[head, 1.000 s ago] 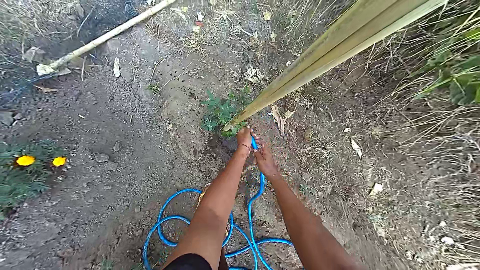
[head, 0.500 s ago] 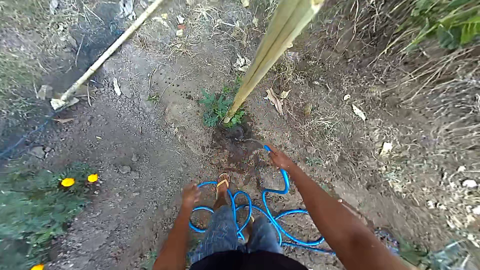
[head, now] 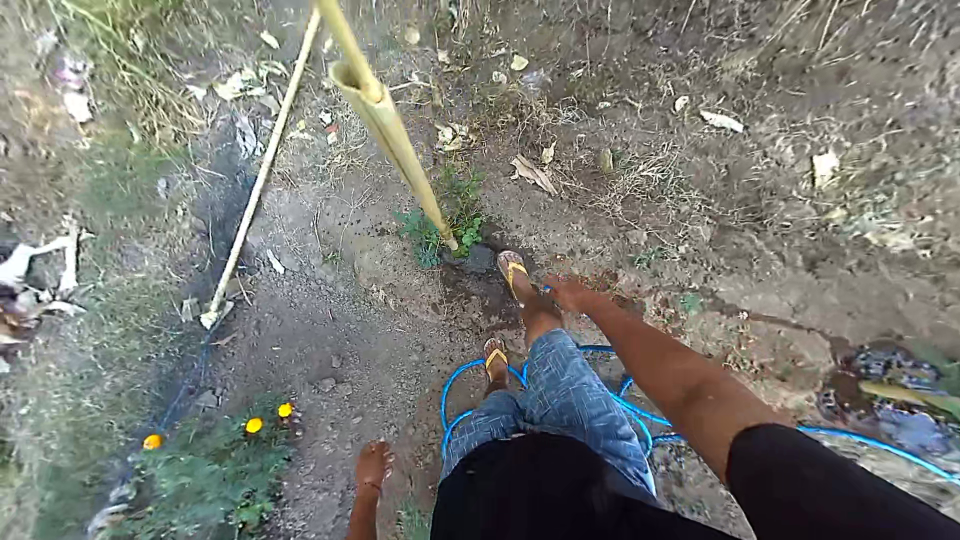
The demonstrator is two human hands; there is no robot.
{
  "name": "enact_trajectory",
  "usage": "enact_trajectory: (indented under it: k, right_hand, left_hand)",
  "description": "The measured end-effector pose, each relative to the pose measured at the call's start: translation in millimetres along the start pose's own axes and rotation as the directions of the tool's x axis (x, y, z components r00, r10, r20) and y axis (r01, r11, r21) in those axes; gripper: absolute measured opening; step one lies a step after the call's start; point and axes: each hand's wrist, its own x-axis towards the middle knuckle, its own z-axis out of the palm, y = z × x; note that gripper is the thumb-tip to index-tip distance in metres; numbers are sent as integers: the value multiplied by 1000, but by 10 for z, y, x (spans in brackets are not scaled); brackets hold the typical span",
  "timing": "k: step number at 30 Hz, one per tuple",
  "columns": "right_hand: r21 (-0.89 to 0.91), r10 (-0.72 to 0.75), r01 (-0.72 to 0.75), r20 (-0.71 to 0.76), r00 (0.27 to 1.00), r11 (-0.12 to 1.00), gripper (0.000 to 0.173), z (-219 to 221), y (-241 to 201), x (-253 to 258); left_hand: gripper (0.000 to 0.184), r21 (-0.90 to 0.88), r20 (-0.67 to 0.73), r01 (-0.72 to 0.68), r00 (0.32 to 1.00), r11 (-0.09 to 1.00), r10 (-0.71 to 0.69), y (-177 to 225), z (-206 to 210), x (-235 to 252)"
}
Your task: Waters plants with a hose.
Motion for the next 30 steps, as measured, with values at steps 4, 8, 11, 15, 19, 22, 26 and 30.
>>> enact_trajectory:
  k: [4, 8, 11, 15, 19, 22, 26, 30]
  right_hand:
    - [0, -13, 13, 76, 997, 1000, 44, 107, 199, 174]
    - [6, 69, -71, 153, 986, 997, 44, 109, 276, 213]
    - [125, 46, -64, 140, 989, 990, 43, 90, 295, 202]
    - [221, 20, -43, 107, 994, 974, 41, 40, 302, 94]
    - [144, 42, -71, 195, 980, 987, 40, -11, 387, -153]
    - [131, 65, -108, 297, 953, 985, 37, 36, 458, -331]
    - [250, -35, -40, 289, 957, 967, 34, 221, 556, -545]
    - [324, -148, 88, 166, 975, 942, 36, 577, 693, -588]
  left_hand:
    - [36, 122, 72, -77, 995, 990, 68, 413, 237, -192]
    - [31, 224, 191, -204, 968, 953, 163, 723, 414, -255]
    - [31, 242, 212, -231, 960, 942, 181, 854, 463, -229]
    - [35, 305, 256, -244, 952, 921, 167, 1101, 694, -31]
    - [39, 379, 525, -496, 810, 781, 260, 1736, 1559, 75]
    - [40, 295, 753, -665, 603, 686, 262, 2202, 2553, -9]
    - [36, 286, 945, -900, 322, 329, 57, 2345, 3805, -322]
    - [69, 550, 793, -792, 595, -264, -131, 1983, 4452, -415]
